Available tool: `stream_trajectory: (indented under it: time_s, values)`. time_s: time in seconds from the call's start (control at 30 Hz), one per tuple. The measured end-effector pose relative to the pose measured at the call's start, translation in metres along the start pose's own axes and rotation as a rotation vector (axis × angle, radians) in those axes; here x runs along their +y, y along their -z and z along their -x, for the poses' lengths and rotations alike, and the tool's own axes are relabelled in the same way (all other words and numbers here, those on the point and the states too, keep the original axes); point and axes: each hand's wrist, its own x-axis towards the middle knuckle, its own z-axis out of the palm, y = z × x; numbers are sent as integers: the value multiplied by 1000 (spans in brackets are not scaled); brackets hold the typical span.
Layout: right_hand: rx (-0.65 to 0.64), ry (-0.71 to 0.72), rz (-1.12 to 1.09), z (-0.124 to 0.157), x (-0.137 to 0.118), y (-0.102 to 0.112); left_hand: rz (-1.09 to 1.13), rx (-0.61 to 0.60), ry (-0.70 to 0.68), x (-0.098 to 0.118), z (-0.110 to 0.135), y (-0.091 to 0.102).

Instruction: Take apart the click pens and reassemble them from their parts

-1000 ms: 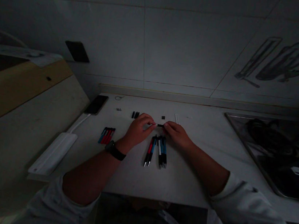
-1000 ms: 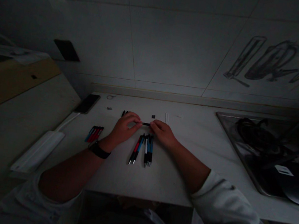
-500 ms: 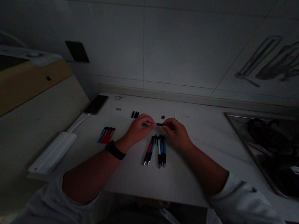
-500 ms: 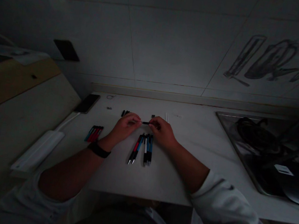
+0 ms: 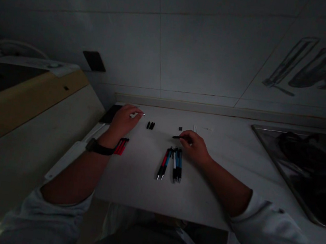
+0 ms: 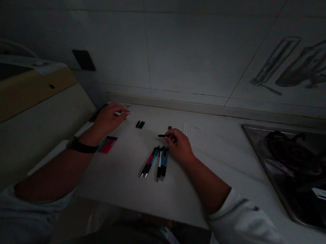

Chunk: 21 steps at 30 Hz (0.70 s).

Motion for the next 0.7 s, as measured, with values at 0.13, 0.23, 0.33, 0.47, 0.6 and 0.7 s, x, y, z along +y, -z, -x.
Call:
stream_trajectory:
  time_s: [0.13, 0.23, 0.33, 0.47, 0.6, 0.7]
  values:
    - [-64, 18, 4, 1, 4, -3, -270, -196, -56, -47, -18, 7]
    - [-81, 31, 6, 1, 5, -4, -370, -301, -68, -68, -31, 1]
    - [-91, 38, 17, 1, 5, -4, -427, -379, -105, -77, -41, -6]
    - [-95, 34, 19, 0, 4, -4, -519, -464, -134, -78, -46, -15]
    - [-91, 48, 9, 0, 5, -4, -626, -510, -163, -75, -43, -20]
    - [-96, 51, 16, 1, 6, -3, -683, -515, -186, -72, -40, -22]
